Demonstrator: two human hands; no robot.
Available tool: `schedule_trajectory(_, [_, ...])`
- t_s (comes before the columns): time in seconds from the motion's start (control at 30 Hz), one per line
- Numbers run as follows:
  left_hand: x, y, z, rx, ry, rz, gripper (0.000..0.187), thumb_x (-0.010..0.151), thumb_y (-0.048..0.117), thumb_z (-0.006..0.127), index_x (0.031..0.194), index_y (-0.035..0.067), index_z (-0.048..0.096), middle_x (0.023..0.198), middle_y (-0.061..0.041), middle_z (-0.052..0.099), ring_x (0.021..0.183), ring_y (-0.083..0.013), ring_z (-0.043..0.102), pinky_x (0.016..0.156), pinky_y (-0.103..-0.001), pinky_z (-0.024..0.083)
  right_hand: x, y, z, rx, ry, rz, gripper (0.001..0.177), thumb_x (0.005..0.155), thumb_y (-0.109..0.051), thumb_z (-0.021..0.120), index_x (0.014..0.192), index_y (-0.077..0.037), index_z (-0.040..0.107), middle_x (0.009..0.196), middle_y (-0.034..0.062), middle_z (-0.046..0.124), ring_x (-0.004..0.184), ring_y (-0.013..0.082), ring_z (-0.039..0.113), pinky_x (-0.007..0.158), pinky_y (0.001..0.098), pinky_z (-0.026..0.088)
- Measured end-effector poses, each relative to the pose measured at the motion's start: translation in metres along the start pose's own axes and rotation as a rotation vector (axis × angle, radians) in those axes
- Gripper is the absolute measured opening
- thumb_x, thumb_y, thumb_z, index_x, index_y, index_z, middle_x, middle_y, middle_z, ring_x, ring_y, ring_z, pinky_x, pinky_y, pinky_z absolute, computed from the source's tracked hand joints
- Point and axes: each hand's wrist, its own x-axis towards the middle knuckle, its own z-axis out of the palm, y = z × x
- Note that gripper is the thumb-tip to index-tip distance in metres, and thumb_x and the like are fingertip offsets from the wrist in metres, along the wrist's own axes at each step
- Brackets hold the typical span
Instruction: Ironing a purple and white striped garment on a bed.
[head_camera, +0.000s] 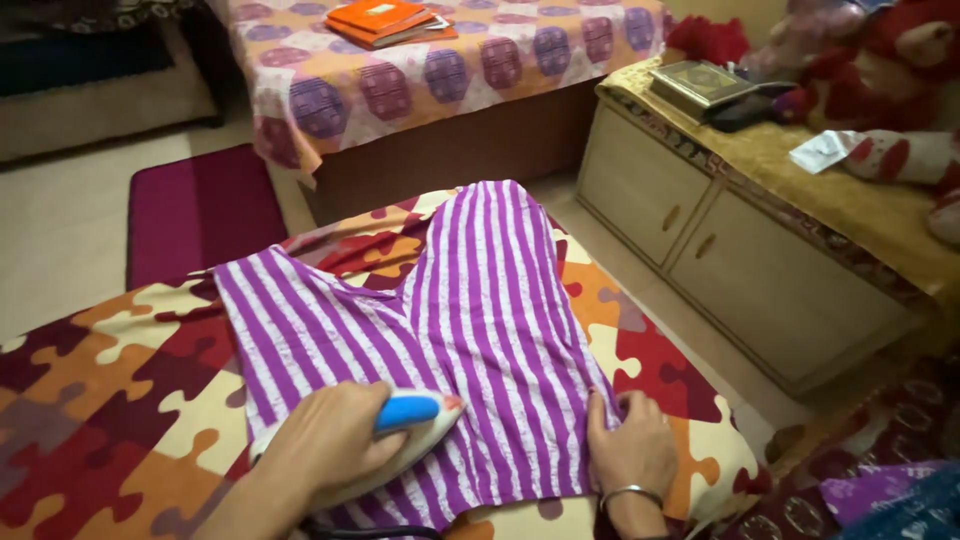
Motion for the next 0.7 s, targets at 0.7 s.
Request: schedule_trajectory(0.7, [0.219, 0.138, 0.065, 0.135, 0.437, 0.341, 0.046, 0.073, 0.058, 0.074, 0.080, 0.012, 0.076, 0.075, -0.013, 0.073, 0.071, -0.0316, 0.073, 0.066, -0.046, 0.060, 0.000, 0.054, 0.020, 0.101, -0.092, 0.244, 0.029, 0.092, -0.052, 0.053, 0.096, -0.032, 0.073, 0.069, 0.0166, 0.074, 0.073, 0.0404, 0.075, 0.066, 0.0546, 0.058])
